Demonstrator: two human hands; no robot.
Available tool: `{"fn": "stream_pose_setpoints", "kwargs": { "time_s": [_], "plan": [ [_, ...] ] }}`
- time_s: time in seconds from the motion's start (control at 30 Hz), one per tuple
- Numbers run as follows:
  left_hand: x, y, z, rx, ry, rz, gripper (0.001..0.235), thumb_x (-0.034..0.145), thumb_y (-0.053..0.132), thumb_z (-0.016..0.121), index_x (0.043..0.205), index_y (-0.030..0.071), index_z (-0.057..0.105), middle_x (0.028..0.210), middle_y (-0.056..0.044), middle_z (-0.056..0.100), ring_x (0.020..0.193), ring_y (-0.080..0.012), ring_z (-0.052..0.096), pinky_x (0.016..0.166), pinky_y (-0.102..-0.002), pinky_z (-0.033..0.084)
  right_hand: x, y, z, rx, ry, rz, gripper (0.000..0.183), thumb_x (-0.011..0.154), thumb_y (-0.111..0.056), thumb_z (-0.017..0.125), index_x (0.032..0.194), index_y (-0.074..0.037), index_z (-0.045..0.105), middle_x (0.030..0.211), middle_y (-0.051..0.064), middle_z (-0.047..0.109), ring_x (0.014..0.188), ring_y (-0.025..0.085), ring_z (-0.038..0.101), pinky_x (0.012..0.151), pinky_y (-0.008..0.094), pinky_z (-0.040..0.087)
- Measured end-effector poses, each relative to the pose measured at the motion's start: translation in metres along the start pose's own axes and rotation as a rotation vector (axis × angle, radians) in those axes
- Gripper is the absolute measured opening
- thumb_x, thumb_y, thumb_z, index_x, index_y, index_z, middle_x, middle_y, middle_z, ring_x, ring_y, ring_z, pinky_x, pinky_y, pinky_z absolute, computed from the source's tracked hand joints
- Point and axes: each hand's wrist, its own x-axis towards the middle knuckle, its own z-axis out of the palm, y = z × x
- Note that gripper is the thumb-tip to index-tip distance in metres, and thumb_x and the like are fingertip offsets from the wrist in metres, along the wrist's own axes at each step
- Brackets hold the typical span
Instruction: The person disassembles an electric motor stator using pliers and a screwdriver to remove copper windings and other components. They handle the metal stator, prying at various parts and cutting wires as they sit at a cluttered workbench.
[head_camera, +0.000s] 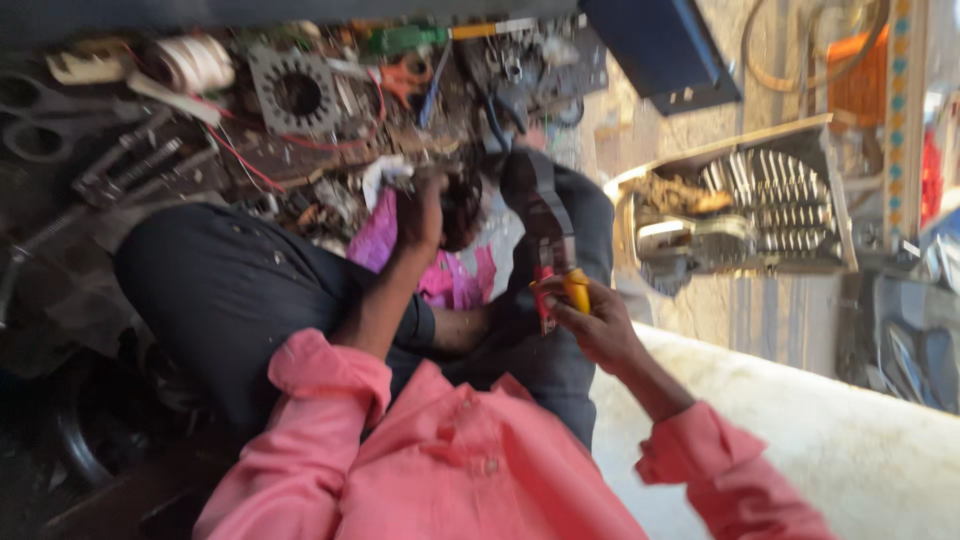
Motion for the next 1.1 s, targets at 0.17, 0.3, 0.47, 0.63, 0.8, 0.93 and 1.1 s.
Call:
{"fn": "stream_pose_setpoints", "kwargs": {
  "time_s": [0.17,0.3,0.47,0.63,0.8,0.93,1.1],
  "plan": [
    [-0.009,0.014,-0.009,0.281,-0.047,0.159,0.028,0.094,0.015,0.060,0.117,0.003,0.069,0.109,-0.011,0.072,0.103,-0.0199,0.067,0.095,-0.033,0.052,-0.001,-0.009,-0.038,0.067,-0.040,0.001,0.033,0.093,-0.011,0.072,0.125,-0.001,0.069,0.105,0.005,0.072,0.093,0.011,0.067,0.082,0.029,0.056],
    [-0.003,0.017,-0.017,0.498,-0.050,0.005,0.028,0.100,0.023,0.061,0.118,0.003,0.063,0.112,-0.016,0.070,0.108,-0.0294,0.067,0.095,-0.038,0.050,-0.022,-0.011,-0.072,0.016,-0.180,0.127,0.036,0.091,-0.008,0.074,0.125,0.001,0.070,0.103,0.006,0.071,0.089,0.014,0.066,0.080,0.032,0.056],
    [0.008,0.003,-0.028,0.798,-0.233,0.453,0.018,0.098,0.018,0.057,0.112,0.011,0.066,0.118,-0.016,0.071,0.112,-0.0332,0.069,0.098,-0.039,0.052,-0.015,-0.021,-0.086,-0.069,-0.230,0.206,0.041,0.088,-0.008,0.074,0.128,-0.001,0.068,0.096,0.003,0.069,0.083,0.013,0.064,0.073,0.032,0.055],
    [-0.004,-0.017,-0.022,0.430,-0.081,-0.075,0.024,0.095,0.018,0.058,0.115,0.007,0.066,0.114,-0.018,0.071,0.108,-0.0329,0.069,0.095,-0.040,0.053,-0.030,-0.020,-0.075,-0.130,-0.253,0.251,0.041,0.088,-0.011,0.075,0.128,-0.005,0.069,0.095,0.002,0.068,0.081,0.011,0.062,0.072,0.030,0.054],
    [-0.001,0.018,-0.017,0.528,-0.152,0.204,0.031,0.092,0.018,0.059,0.118,0.003,0.066,0.110,-0.019,0.071,0.104,-0.0326,0.070,0.093,-0.042,0.054,-0.021,-0.037,-0.059,-0.275,-0.254,0.317,0.040,0.086,-0.016,0.077,0.125,-0.008,0.071,0.091,0.003,0.070,0.077,0.011,0.063,0.070,0.031,0.054],
    [-0.005,0.052,-0.002,0.733,-0.180,0.380,0.030,0.091,0.016,0.061,0.117,0.001,0.066,0.112,-0.021,0.069,0.106,-0.0386,0.066,0.094,-0.046,0.053,-0.017,-0.041,-0.053,-0.353,-0.282,0.327,0.036,0.089,-0.018,0.077,0.123,-0.006,0.074,0.087,0.004,0.068,0.074,0.012,0.059,0.067,0.032,0.052],
    [-0.009,0.076,0.004,0.794,-0.336,0.387,0.030,0.087,0.013,0.062,0.113,0.000,0.065,0.106,-0.020,0.067,0.101,-0.0406,0.065,0.090,-0.049,0.052,0.000,-0.037,-0.055,-0.546,-0.285,0.334,0.037,0.087,-0.019,0.076,0.123,-0.011,0.075,0.088,0.004,0.072,0.075,0.011,0.064,0.068,0.030,0.054]
  ]
}}
